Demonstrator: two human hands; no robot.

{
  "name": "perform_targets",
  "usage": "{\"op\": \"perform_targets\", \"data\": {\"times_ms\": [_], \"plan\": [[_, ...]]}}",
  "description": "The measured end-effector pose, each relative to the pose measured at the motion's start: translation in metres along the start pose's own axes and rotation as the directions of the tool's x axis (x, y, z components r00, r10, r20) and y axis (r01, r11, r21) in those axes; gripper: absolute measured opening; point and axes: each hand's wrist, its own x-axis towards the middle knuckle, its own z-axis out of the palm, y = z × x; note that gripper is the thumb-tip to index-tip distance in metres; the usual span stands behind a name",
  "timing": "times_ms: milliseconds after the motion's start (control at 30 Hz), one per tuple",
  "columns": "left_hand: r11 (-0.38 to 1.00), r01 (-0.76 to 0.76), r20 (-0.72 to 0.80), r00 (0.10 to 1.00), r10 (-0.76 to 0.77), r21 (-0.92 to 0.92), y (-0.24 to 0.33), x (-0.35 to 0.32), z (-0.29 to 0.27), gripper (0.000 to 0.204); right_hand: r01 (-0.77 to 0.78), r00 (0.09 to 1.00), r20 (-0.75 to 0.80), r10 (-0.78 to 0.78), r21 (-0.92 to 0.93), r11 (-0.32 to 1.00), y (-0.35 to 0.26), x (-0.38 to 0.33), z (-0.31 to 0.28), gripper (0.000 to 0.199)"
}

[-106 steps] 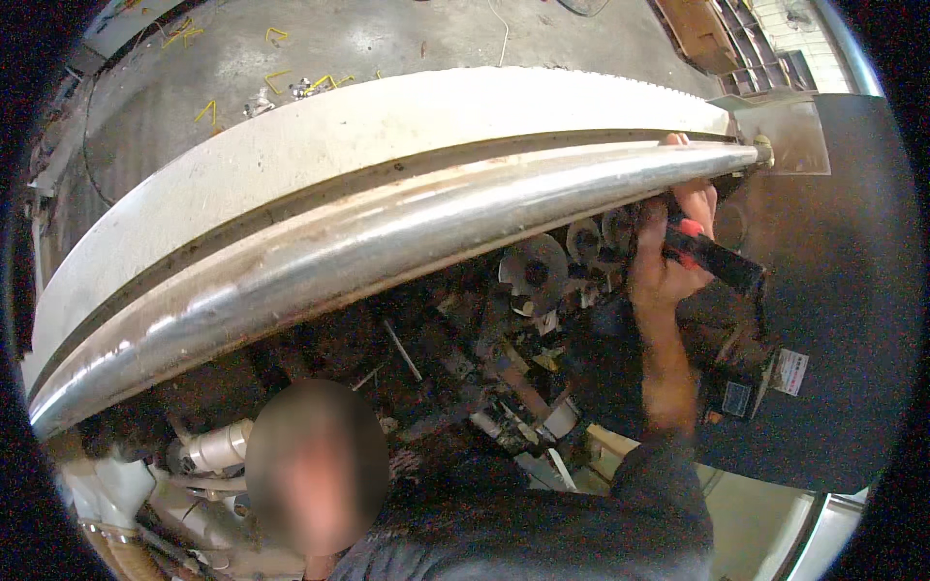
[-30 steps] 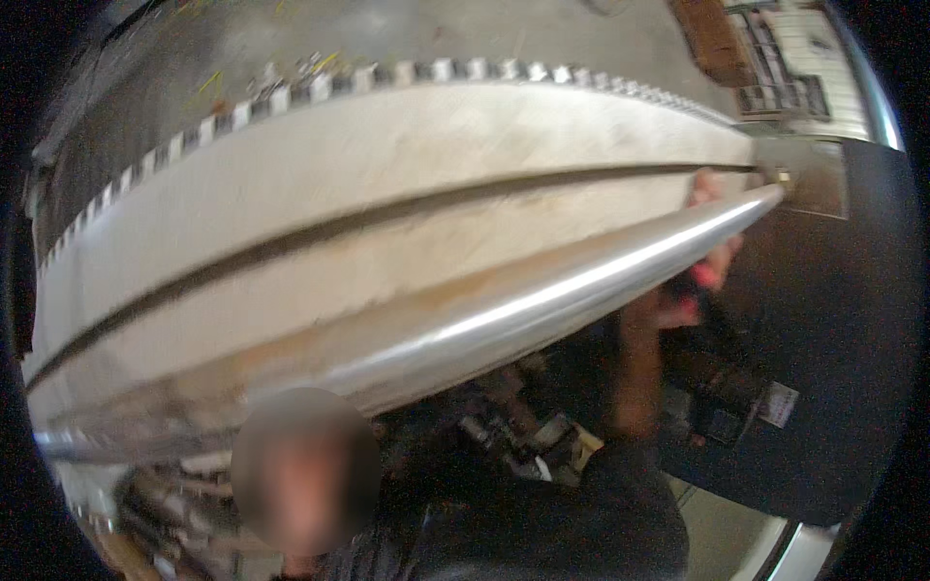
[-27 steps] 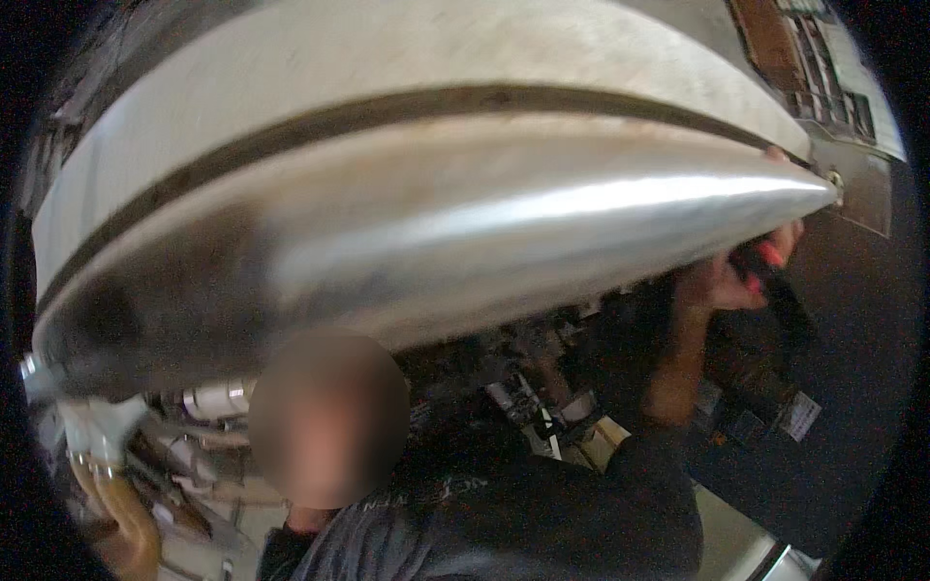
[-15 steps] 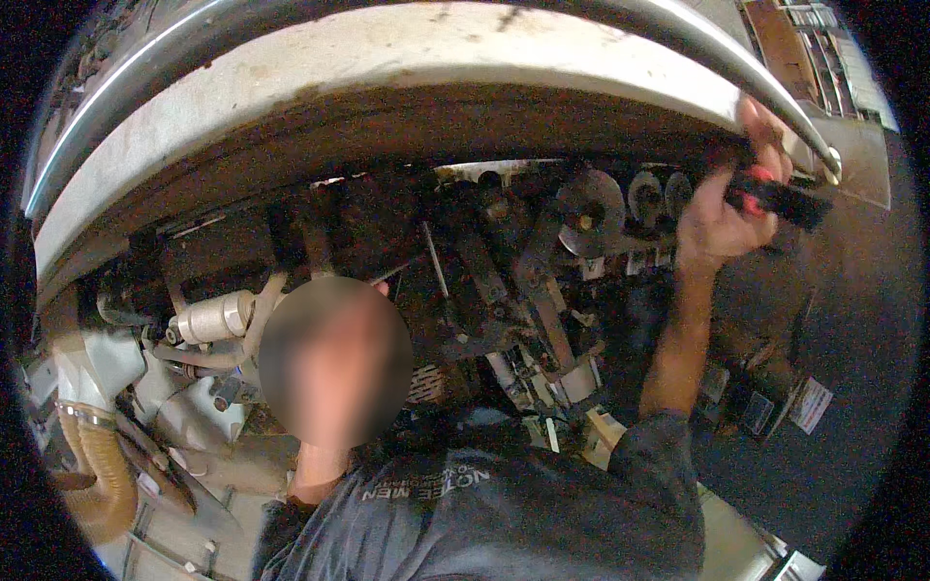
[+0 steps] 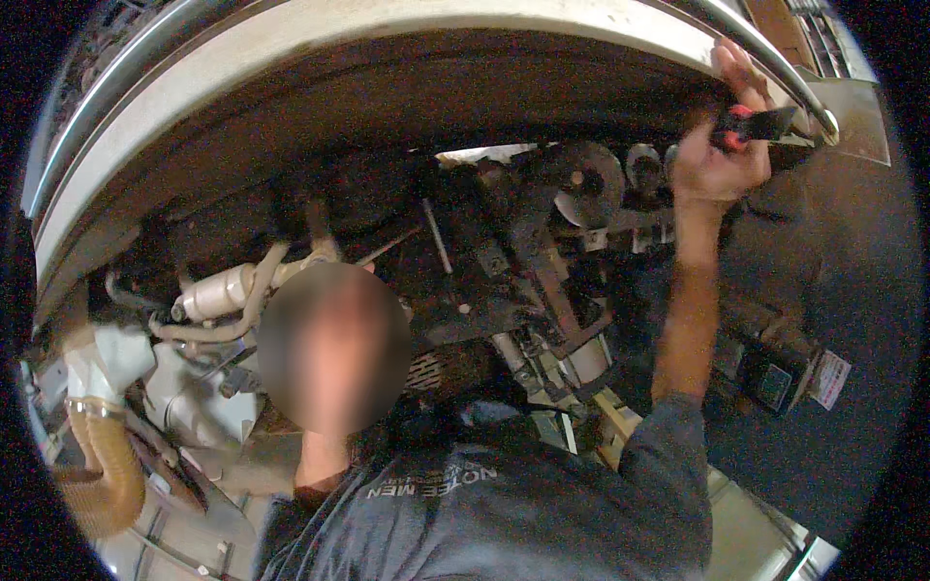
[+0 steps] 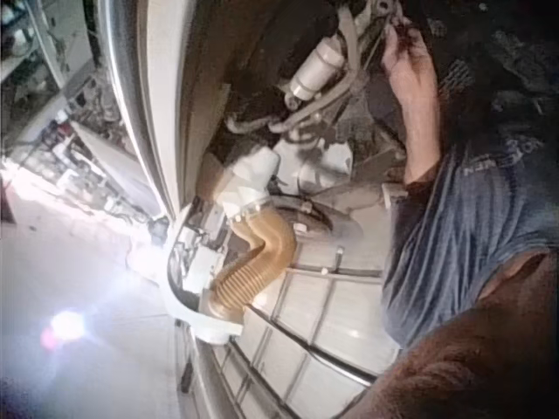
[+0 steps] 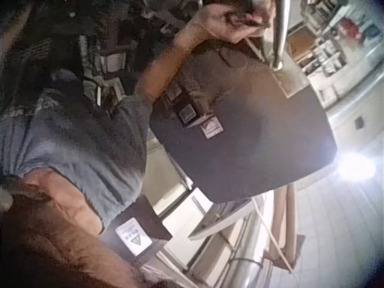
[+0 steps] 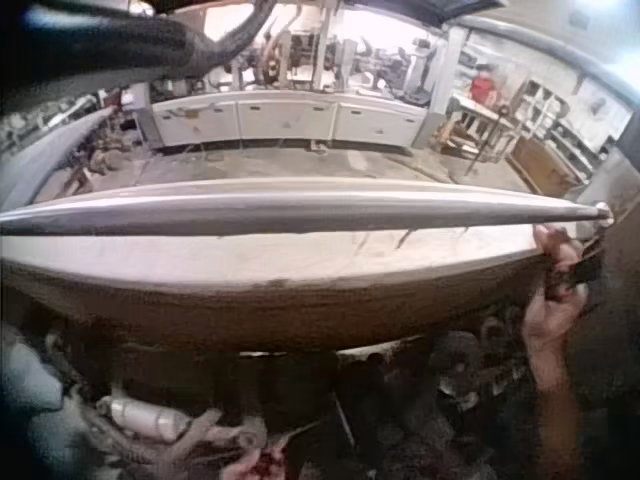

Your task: The person uses a screwdriver to adjust and tighten components inside a large industrial machine. They repeatedly insert and turn the tool on various parts, then lift a large metal cover to access the interior before continuing adjustments.

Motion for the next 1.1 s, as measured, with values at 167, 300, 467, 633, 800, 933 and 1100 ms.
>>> {"op": "perform_targets", "data": {"times_ms": [167,300,467,633,800,933,1100], "plan": [[0.257,-0.519,0.325,0.777,0.539,0.815,0.041,-0.065,-0.029,0.033,-0.065,0.997,-0.037,0.065,-0.004,0.998,0.003,-0.005,-0.005,0.036],[-0.501,-0.458,0.668,0.351,0.657,0.734,0.09,-0.068,-0.083,0.047,-0.139,0.99,-0.026,0.137,-0.106,0.985,0.017,-0.014,-0.012,0.035],[-0.845,-0.235,0.794,0.526,0.306,0.481,0.09,-0.069,-0.076,0.043,-0.109,0.994,-0.048,0.099,-0.285,0.952,0.025,-0.015,-0.013,0.027],[-0.742,-0.379,0.773,0.565,0.287,0.553,0.093,-0.058,-0.059,0.017,-0.109,0.993,-0.006,0.114,-0.342,0.933,0.017,-0.013,-0.031,0.029],[-0.861,-0.441,0.796,0.601,-0.075,0.252,0.125,-0.071,-0.031,0.011,-0.103,0.995,-0.027,0.1,-0.293,0.95,0.026,-0.019,-0.022,0.031],[-0.784,-0.515,0.792,0.609,-0.049,0.347,0.121,-0.089,-0.01,0.006,0.006,0.999,-0.044,-0.02,-0.315,0.949,0.031,-0.015,-0.021,0.034],[-0.817,-0.484,0.767,0.636,-0.083,0.313,0.15,-0.108,-0.024,0.008,0.19,0.973,-0.078,-0.216,-0.25,0.949,0.014,-0.003,-0.019,0.015]]}}
